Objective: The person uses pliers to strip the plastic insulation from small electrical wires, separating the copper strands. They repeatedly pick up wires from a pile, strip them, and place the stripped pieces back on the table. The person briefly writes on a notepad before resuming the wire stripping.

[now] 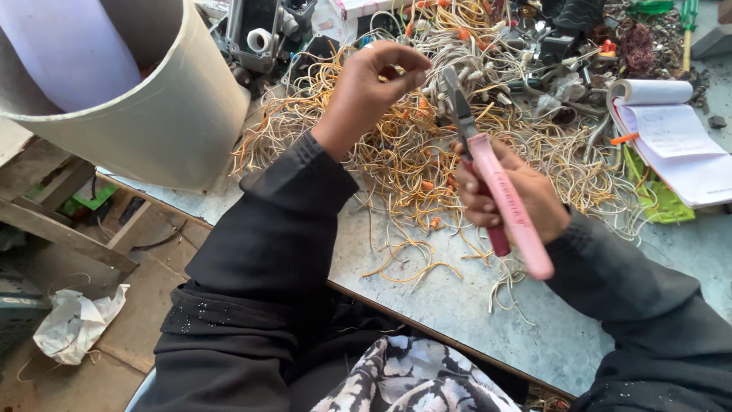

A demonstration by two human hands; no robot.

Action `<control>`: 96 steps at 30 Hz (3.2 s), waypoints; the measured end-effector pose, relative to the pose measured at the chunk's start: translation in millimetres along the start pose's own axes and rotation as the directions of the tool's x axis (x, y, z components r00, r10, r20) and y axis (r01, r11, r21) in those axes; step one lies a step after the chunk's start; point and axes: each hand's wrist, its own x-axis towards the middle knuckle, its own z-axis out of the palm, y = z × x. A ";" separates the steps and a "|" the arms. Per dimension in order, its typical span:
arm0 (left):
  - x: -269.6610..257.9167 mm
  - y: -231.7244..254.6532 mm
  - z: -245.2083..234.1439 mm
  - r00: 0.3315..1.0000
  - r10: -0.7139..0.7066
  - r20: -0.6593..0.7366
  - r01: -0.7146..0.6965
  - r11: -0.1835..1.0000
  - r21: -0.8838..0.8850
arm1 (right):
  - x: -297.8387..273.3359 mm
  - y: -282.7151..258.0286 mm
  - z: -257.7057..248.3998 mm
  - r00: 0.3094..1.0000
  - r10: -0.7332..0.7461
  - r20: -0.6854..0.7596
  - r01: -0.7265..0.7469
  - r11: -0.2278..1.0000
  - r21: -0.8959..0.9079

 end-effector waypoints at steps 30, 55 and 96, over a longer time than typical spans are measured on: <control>-19.1 25.6 45.3 0.998 0.058 -0.004 -0.057 0.970 -0.236 | 2.1 14.9 -16.5 0.982 0.061 0.180 -0.083 0.990 0.117; -25.4 10.3 52.5 0.932 -0.314 0.182 0.350 0.642 -0.683 | 3.9 4.9 10.9 0.999 0.018 0.028 -0.018 1.000 0.002; -21.6 1.9 49.0 0.950 -0.266 0.161 0.291 0.580 -0.761 | 2.0 8.5 11.8 0.981 0.010 0.194 -0.048 0.980 0.191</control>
